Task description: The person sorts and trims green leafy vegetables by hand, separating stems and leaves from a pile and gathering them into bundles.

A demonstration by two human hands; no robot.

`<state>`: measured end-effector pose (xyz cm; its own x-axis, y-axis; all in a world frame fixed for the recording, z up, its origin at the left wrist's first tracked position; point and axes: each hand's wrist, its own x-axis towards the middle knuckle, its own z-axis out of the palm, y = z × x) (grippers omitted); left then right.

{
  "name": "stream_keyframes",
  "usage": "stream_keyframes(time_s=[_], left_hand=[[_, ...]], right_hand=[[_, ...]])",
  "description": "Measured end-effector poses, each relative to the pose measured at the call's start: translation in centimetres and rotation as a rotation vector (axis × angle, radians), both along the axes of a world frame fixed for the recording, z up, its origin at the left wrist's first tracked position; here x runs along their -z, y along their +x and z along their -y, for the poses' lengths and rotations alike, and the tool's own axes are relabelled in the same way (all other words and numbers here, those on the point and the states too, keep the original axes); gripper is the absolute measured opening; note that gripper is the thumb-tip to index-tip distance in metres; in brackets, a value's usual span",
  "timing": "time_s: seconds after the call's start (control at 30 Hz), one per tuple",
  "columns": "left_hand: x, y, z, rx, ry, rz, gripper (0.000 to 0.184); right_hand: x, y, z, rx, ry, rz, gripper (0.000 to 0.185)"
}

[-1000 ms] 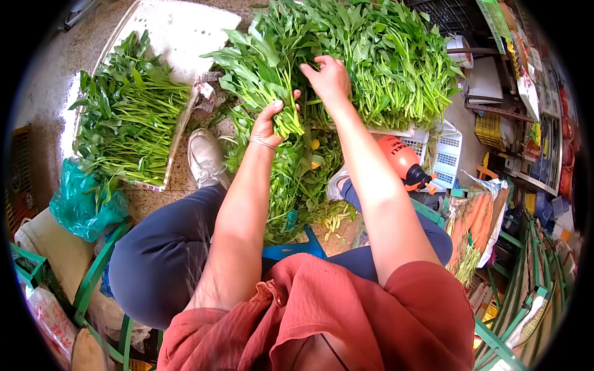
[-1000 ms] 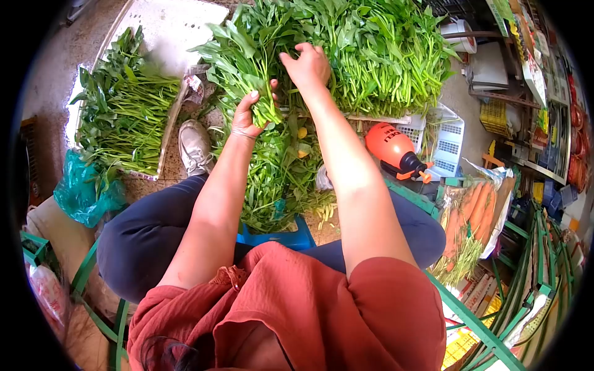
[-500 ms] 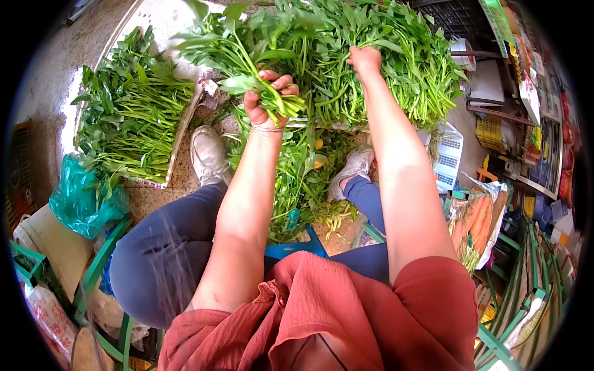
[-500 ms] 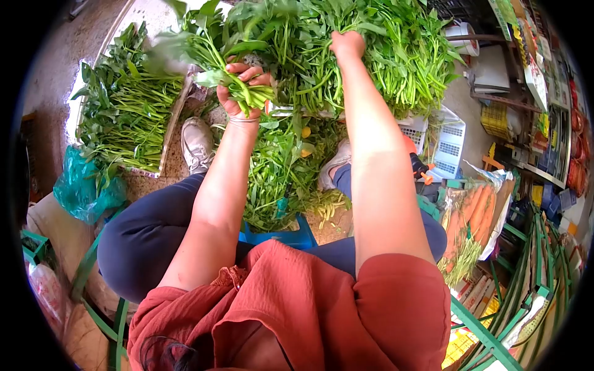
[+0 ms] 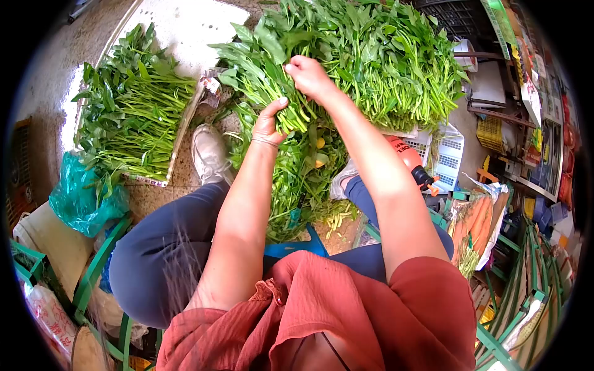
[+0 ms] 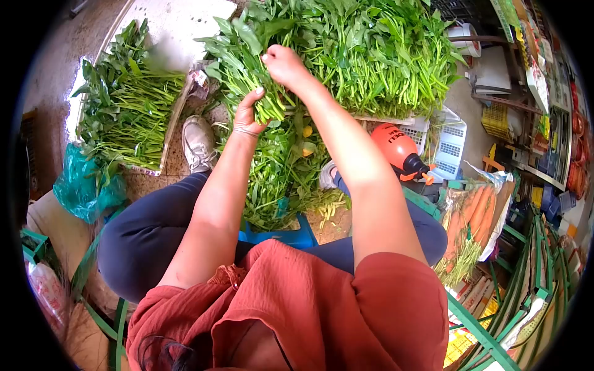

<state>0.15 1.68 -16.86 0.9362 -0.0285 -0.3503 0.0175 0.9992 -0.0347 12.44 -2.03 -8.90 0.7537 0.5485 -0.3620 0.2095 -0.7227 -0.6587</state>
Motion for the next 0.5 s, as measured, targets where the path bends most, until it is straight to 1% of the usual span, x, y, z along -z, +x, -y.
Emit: stream_keyframes(time_s=[0.03,0.1,0.17,0.2,0.23,0.3,0.33,0.37,0.43,0.47,0.5], left_hand=[[0.2,-0.3,-0.2,0.006,-0.004,-0.065,0.047],[0.3,-0.4,-0.5,-0.002,0.009,-0.024,0.048],[0.1,-0.2,-0.9,-0.011,0.021,0.022,0.049],[0.1,-0.1,-1.1,-0.031,-0.066,0.084,0.048],[0.0,0.0,-1.2,-0.053,-0.152,0.146,0.046],[0.0,0.0,-1.1,-0.088,-0.119,0.120,0.047],[0.1,0.2,-1.1,-0.105,-0.128,0.112,0.047],[0.2,0.3,-1.1,-0.120,-0.137,0.103,0.046],[0.0,0.3,-1.0,-0.104,-0.159,0.148,0.044],[-0.2,0.3,-0.9,-0.161,-0.219,0.231,0.043],[-0.3,0.3,-0.9,-0.219,-0.278,0.316,0.042]], right_hand=[[0.7,-0.2,-0.2,-0.110,-0.062,0.291,0.018],[0.5,-0.3,0.0,-0.132,-0.179,0.221,0.025],[1.9,0.4,0.1,-0.025,-0.058,0.347,0.027],[0.7,0.6,-0.1,0.017,0.026,0.576,0.028],[0.2,1.3,0.0,0.171,-0.007,0.554,0.034],[-0.1,2.3,-0.1,0.461,-0.149,0.604,0.039],[-0.1,2.8,-0.1,0.472,-0.269,0.439,0.041],[0.0,3.0,-0.2,0.475,-0.273,0.436,0.041],[0.4,3.7,-0.5,0.518,-0.464,0.169,0.041],[2.5,5.9,0.8,0.392,-0.460,0.014,0.040],[3.0,6.2,1.1,0.393,-0.458,0.015,0.040]])
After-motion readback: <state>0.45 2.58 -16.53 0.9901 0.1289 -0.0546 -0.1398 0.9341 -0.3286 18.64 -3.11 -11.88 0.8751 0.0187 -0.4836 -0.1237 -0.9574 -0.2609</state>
